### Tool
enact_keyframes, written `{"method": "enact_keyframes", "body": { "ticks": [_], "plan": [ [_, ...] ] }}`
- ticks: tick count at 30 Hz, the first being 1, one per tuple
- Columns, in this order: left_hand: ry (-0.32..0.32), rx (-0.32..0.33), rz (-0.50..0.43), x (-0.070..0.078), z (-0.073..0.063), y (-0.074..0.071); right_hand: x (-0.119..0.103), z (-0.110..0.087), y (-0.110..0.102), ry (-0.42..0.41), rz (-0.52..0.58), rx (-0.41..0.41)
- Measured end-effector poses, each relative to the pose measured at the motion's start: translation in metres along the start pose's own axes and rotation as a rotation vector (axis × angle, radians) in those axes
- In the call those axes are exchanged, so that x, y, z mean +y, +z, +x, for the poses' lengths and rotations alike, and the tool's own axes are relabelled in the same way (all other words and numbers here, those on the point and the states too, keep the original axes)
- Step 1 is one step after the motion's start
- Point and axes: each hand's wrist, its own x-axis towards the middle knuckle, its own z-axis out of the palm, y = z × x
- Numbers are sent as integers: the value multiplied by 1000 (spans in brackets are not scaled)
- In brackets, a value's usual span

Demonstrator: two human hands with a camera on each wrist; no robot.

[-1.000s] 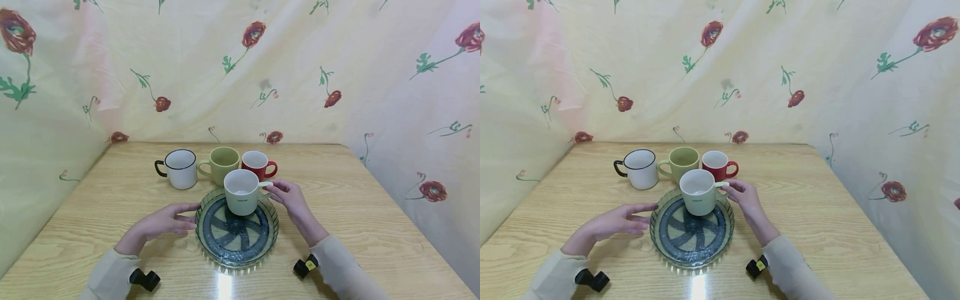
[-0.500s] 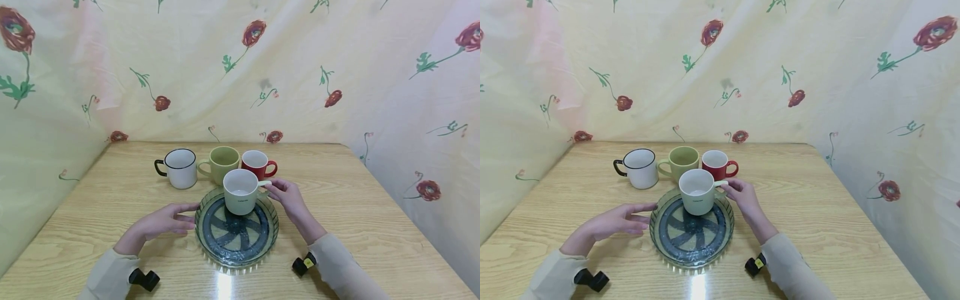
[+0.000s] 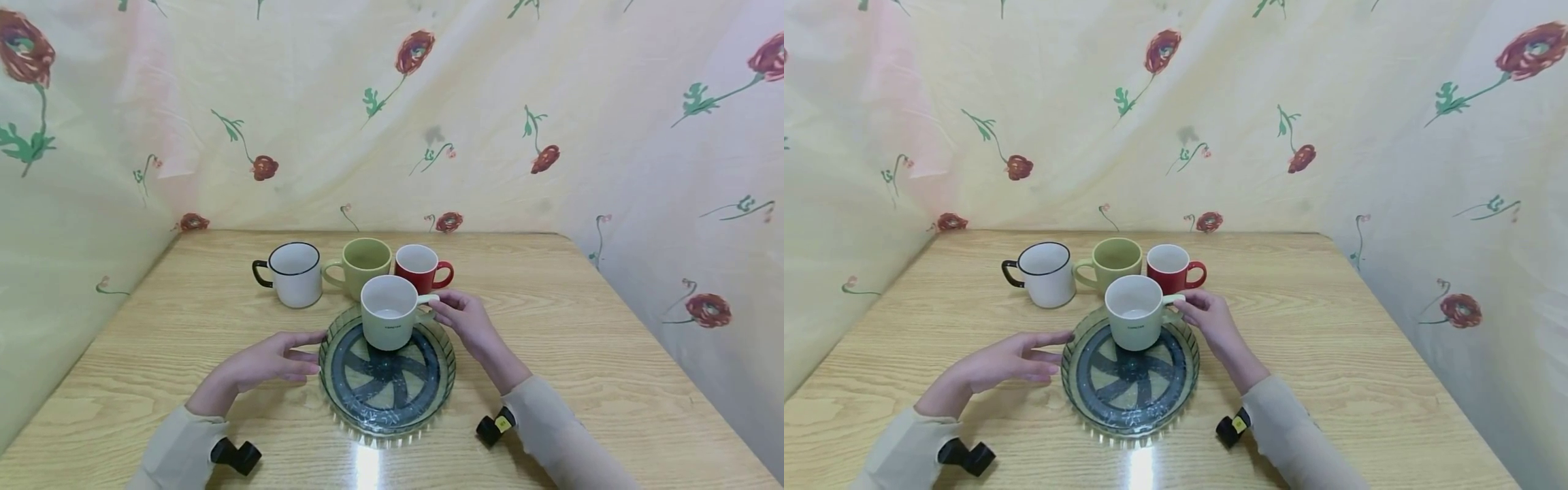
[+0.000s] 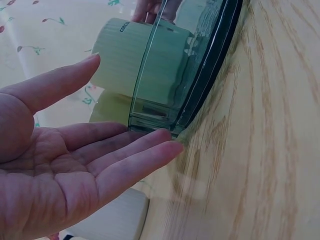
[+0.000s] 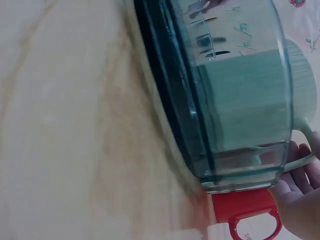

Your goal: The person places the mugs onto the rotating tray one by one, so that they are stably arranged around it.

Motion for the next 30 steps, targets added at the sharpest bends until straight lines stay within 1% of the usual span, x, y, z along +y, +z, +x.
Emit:
{"method": "enact_keyframes", "body": {
  "ticks": [6,12,21,30],
  "plan": [
    [0,2,4,1,0,0,-4,2,-5,-26,-68,-57],
    [4,-1,9,1,0,0,-11,3,-4,3,-68,-83],
    [2,-5,8,1,0,1,-15,9,-3,-10,-86,-109],
    [-1,-6,11,3,0,2,-16,11,-2,-2,-66,-119]
  ]
}}
